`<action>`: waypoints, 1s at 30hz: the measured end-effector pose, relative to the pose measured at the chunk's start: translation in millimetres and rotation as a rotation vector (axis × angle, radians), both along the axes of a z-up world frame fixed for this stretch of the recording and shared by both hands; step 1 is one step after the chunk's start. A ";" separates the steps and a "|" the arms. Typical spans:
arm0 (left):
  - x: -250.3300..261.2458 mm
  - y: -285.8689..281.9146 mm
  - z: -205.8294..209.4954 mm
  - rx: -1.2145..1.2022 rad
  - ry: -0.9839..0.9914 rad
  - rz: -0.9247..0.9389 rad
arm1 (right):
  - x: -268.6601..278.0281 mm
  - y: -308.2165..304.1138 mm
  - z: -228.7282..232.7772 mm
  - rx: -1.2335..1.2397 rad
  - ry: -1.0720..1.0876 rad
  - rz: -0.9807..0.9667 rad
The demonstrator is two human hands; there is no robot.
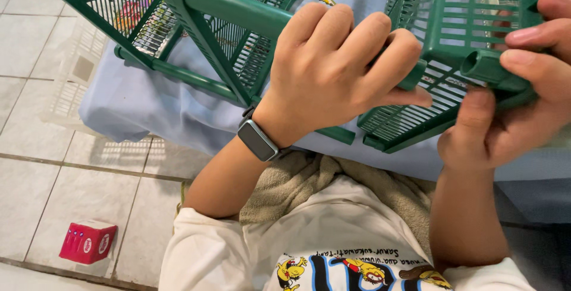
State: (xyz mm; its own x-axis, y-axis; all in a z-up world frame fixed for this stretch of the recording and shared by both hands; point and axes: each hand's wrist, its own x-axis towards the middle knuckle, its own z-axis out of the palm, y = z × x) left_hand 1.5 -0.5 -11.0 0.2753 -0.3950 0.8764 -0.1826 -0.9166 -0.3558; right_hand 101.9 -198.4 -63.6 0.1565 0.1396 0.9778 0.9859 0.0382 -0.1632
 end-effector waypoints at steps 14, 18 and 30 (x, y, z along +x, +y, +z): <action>-30.0 23.4 2.2 -0.097 0.267 -0.039 | -12.3 -5.5 1.8 -0.078 0.091 0.150; -42.6 46.4 7.8 -0.123 0.227 0.107 | -13.5 -13.7 -1.4 0.016 0.309 0.393; -43.9 119.7 11.6 -0.326 0.342 0.240 | 55.6 -27.8 -0.7 -0.124 0.858 0.486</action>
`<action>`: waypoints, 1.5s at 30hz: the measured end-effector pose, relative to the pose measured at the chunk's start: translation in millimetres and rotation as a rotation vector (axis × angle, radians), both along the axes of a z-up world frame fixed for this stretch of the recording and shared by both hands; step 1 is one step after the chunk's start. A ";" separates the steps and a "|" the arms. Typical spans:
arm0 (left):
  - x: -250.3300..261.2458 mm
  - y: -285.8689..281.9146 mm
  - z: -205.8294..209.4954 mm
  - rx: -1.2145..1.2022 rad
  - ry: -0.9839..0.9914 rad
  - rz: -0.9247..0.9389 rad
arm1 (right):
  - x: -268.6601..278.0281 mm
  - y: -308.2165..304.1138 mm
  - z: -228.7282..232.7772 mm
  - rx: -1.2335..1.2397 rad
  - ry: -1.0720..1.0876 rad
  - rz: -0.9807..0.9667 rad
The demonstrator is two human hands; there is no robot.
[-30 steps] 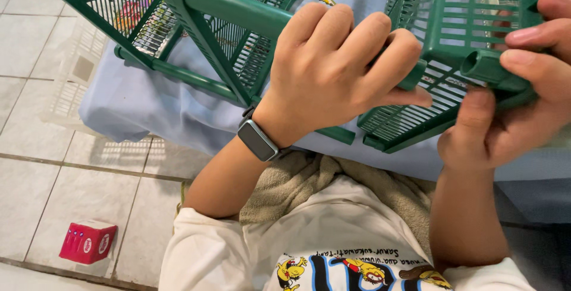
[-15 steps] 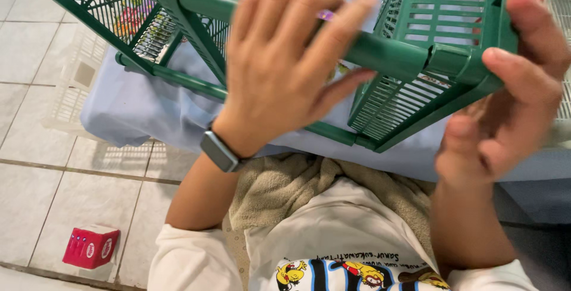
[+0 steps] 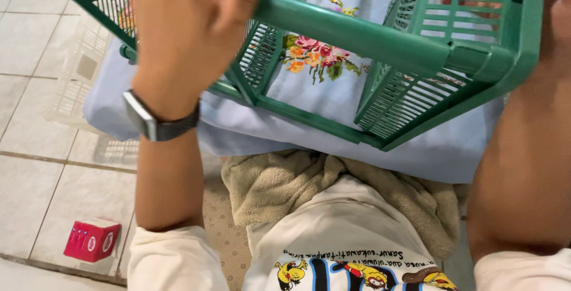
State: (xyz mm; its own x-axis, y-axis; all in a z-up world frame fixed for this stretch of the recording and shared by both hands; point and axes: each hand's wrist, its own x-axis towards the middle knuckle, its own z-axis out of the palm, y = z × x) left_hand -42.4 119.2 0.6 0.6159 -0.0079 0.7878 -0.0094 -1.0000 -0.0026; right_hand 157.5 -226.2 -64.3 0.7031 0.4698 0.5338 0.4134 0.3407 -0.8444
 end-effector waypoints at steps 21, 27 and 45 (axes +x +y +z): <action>-25.1 -42.2 -8.6 0.112 -0.300 -0.068 | 12.9 -1.8 -0.1 -0.176 -0.066 0.005; -41.0 -63.7 -34.3 0.025 -0.289 0.036 | 15.2 -2.0 7.0 -0.207 -0.101 0.051; -10.9 -86.7 -144.2 -0.139 0.016 0.066 | 15.2 -17.8 -4.9 -0.289 -0.238 0.085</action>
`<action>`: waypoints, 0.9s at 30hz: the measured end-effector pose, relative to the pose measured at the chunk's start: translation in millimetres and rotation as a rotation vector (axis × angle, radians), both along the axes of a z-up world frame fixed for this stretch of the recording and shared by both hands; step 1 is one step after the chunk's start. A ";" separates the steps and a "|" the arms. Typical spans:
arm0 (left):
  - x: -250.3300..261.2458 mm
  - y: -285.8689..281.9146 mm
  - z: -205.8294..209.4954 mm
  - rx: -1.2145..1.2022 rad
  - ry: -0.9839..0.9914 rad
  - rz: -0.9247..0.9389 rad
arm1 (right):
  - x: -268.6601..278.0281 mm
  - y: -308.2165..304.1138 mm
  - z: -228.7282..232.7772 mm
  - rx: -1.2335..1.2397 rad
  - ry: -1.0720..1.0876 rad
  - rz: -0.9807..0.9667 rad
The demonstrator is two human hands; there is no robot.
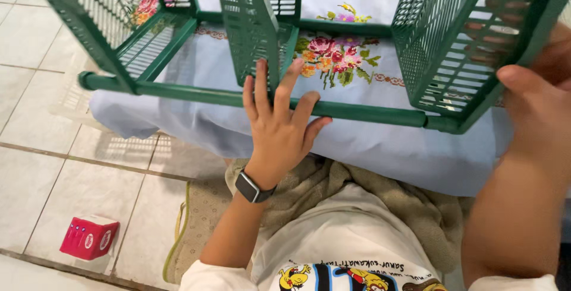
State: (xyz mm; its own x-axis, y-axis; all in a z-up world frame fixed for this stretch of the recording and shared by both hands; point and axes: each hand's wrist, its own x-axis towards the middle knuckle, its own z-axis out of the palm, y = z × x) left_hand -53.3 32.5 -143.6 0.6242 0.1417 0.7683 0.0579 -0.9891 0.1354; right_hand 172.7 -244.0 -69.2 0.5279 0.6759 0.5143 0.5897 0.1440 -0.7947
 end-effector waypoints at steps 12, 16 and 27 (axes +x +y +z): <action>40.5 25.0 -21.7 -0.069 0.173 -0.065 | -28.9 43.1 0.0 0.137 0.116 -0.214; 41.8 25.5 -22.9 -0.084 0.207 -0.084 | -25.2 47.6 -6.9 0.122 0.148 -0.268; 39.0 19.7 -22.0 -0.115 0.246 -0.062 | -2.4 30.8 -55.1 0.088 0.160 -0.199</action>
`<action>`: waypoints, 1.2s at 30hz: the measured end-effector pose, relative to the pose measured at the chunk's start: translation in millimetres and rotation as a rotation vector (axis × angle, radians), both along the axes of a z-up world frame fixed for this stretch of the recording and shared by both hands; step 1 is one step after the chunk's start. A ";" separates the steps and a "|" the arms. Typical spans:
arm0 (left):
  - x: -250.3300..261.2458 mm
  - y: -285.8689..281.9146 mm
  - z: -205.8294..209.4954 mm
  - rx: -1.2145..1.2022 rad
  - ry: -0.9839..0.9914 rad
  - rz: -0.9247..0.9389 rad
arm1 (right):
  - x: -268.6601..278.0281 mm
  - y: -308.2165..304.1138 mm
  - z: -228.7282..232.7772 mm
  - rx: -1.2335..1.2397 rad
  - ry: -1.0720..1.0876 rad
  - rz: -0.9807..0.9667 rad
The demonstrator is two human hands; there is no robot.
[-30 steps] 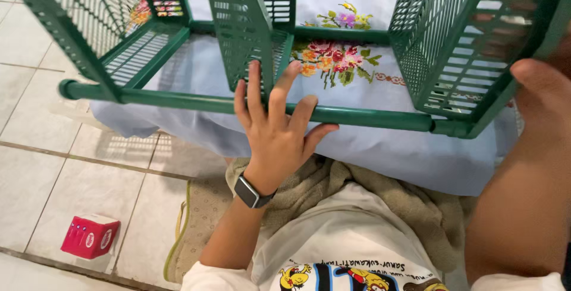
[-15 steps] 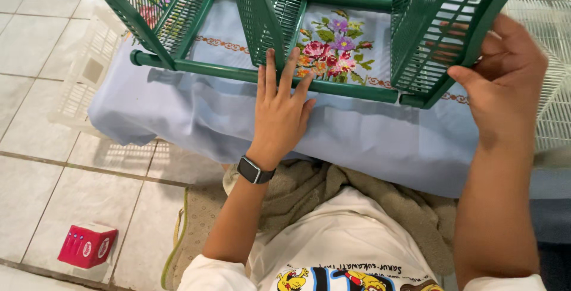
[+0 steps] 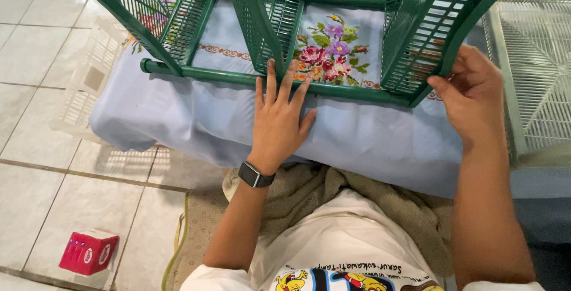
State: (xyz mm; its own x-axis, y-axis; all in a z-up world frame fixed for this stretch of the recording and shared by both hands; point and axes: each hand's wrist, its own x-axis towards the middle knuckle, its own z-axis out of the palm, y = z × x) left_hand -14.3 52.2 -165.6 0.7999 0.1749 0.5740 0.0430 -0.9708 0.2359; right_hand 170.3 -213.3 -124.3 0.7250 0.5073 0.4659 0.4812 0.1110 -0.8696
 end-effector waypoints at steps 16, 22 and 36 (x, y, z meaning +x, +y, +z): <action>-0.8 -1.2 2.9 0.006 0.003 0.009 | -2.3 3.1 -36.1 0.022 0.051 0.046; -6.0 -6.9 -0.7 -0.002 -0.034 -0.016 | -12.9 -3.5 -15.8 -0.061 -0.093 -0.131; -14.6 -34.7 33.5 0.024 -0.049 -0.008 | -44.7 7.2 55.6 0.036 -0.265 -0.140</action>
